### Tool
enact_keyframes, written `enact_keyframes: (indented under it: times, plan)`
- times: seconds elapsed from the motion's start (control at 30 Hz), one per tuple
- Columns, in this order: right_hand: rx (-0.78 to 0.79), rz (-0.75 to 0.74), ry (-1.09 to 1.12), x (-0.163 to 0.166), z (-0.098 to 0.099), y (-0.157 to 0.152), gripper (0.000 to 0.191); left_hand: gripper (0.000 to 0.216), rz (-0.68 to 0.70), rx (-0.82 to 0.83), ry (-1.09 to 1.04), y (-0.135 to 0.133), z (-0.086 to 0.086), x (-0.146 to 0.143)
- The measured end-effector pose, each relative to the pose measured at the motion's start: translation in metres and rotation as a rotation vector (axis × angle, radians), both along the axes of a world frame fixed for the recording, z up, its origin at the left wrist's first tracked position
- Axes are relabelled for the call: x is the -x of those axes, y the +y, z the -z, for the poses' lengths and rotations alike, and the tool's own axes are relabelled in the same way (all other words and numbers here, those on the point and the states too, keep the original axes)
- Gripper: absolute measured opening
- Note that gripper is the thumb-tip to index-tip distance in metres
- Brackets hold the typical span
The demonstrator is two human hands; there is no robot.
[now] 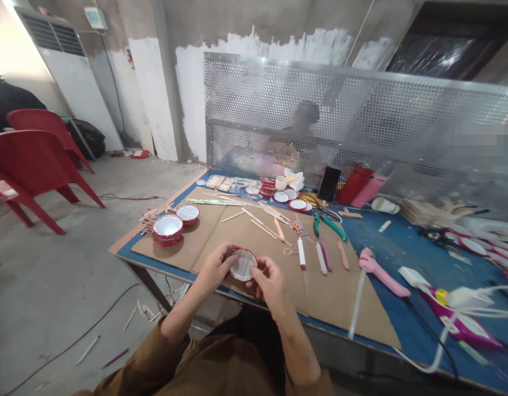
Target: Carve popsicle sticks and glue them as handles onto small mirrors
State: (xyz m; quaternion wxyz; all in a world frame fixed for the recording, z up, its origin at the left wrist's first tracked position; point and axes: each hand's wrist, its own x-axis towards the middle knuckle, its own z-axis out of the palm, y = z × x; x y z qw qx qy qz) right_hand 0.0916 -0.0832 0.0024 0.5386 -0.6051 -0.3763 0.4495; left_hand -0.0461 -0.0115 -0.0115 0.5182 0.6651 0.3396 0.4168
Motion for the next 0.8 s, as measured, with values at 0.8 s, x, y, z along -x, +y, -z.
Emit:
enact_keyframes:
  times: [0.8]
  plan:
    - [-0.201, -0.143, -0.022, 0.006, 0.014, 0.003, 0.042, 0.017, 0.020, -0.033, 0.055, 0.003, 0.000, 0.000]
